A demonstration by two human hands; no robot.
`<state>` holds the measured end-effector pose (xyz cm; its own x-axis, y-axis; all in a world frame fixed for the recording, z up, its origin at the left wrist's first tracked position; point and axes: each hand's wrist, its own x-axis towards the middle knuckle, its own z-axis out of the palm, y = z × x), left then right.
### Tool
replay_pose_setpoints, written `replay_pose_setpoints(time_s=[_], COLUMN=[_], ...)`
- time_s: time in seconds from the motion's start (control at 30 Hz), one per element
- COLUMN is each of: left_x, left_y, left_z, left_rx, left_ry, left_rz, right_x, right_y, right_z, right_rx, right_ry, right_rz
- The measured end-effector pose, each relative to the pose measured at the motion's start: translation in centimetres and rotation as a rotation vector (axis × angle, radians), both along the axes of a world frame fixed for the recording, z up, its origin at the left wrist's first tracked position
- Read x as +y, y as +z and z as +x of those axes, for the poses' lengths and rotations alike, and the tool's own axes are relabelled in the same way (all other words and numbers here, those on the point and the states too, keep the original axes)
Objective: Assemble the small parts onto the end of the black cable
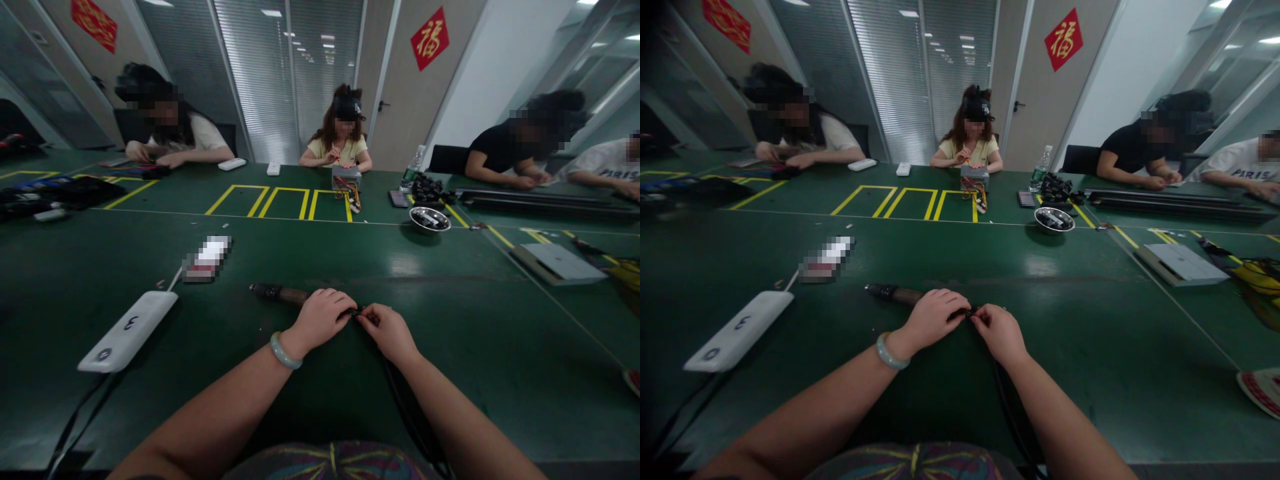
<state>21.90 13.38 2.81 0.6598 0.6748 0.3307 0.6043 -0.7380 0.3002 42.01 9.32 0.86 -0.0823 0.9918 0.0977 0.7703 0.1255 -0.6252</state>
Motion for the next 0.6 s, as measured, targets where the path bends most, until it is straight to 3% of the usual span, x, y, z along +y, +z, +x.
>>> replay_pose_setpoints(time_s=[0.6], left_x=[-0.08], left_y=[0.08], left_z=[-0.01], left_rx=[0.006], left_ry=[0.019], left_rz=[0.000], right_x=[-0.05], right_y=[0.07], right_z=[-0.10], right_rx=[0.000], right_ry=[-0.002], right_rz=[-0.008])
